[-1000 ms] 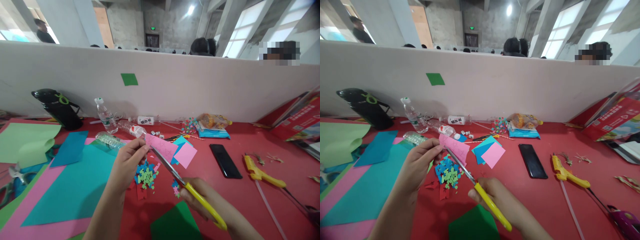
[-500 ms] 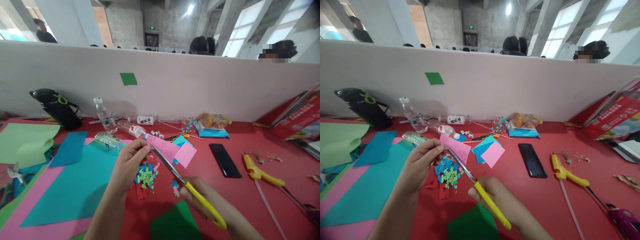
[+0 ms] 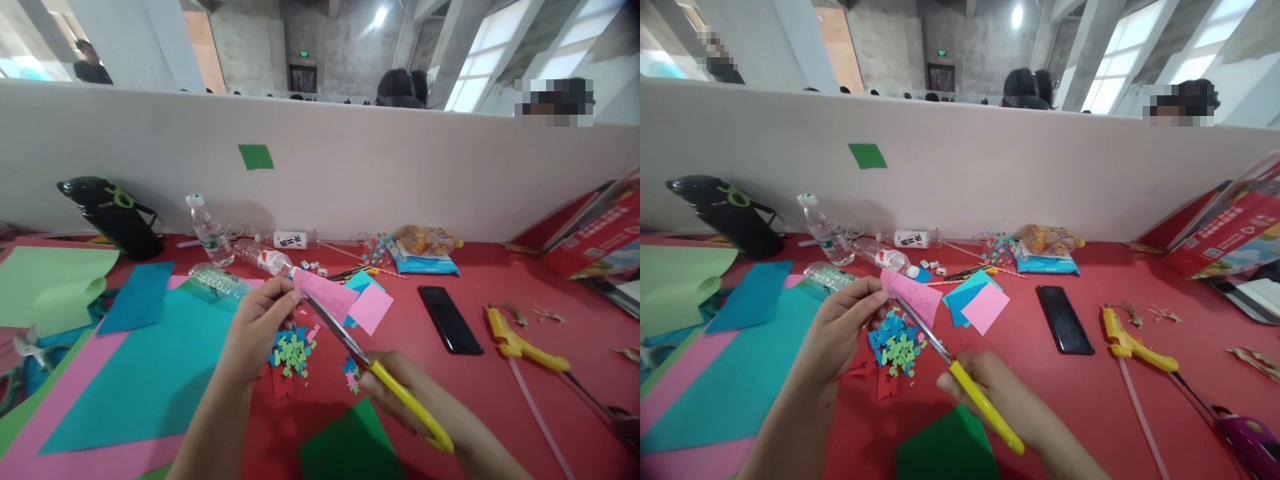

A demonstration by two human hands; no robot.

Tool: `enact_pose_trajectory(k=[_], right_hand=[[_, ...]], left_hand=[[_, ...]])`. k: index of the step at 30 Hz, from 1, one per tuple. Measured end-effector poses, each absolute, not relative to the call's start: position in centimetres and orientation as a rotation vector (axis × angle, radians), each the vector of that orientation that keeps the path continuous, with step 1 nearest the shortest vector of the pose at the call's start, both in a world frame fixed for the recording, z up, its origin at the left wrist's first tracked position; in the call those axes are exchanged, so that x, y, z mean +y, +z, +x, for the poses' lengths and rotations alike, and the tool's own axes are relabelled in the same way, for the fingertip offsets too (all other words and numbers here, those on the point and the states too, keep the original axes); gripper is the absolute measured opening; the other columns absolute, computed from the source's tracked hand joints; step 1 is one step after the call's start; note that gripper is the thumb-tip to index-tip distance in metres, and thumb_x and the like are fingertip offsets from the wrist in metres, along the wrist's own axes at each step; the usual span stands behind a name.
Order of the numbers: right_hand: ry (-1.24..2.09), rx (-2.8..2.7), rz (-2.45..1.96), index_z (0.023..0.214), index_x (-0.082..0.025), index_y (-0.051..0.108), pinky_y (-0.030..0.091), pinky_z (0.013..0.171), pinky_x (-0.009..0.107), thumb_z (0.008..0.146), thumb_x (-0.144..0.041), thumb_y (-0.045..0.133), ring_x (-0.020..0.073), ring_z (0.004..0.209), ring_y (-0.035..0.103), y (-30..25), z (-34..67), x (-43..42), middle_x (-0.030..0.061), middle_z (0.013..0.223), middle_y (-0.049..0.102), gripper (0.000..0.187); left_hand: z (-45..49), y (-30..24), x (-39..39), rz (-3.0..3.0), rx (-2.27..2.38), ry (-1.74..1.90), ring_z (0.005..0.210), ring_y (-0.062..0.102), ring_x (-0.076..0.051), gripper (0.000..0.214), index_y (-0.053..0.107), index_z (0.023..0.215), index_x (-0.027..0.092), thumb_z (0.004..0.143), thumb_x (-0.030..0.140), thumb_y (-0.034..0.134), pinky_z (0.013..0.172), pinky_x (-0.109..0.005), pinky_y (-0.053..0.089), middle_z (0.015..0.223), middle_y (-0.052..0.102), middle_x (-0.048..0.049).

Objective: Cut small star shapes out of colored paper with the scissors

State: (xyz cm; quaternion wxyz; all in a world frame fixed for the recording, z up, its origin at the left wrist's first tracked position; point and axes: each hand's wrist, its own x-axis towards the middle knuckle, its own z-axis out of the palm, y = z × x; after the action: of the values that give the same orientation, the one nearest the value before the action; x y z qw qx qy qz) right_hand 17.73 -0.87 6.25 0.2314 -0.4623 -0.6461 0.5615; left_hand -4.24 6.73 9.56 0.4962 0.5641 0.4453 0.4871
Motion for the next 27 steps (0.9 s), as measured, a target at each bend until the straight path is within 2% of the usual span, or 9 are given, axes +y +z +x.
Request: enact_pose_trajectory(k=[27], right_hand=[[1.6, -1.594, -1.148, 0.069, -0.02, 0.038, 0.016, 0.036, 0.019, 0.085, -0.073, 0.047, 0.0024, 0.036, 0.027, 6.1, 17.6, -1.1, -0.0098, 0.049, 0.036, 0.056]], left_hand=[[-2.8, 9.0, 6.0, 1.218, 0.943, 1.227, 0.053, 0.046, -0.007, 0.022, 0.058, 0.067, 0.019, 0.086, 0.029, 0.061, 0.051, -0.02, 0.037, 0.059, 0.053, 0.0037]])
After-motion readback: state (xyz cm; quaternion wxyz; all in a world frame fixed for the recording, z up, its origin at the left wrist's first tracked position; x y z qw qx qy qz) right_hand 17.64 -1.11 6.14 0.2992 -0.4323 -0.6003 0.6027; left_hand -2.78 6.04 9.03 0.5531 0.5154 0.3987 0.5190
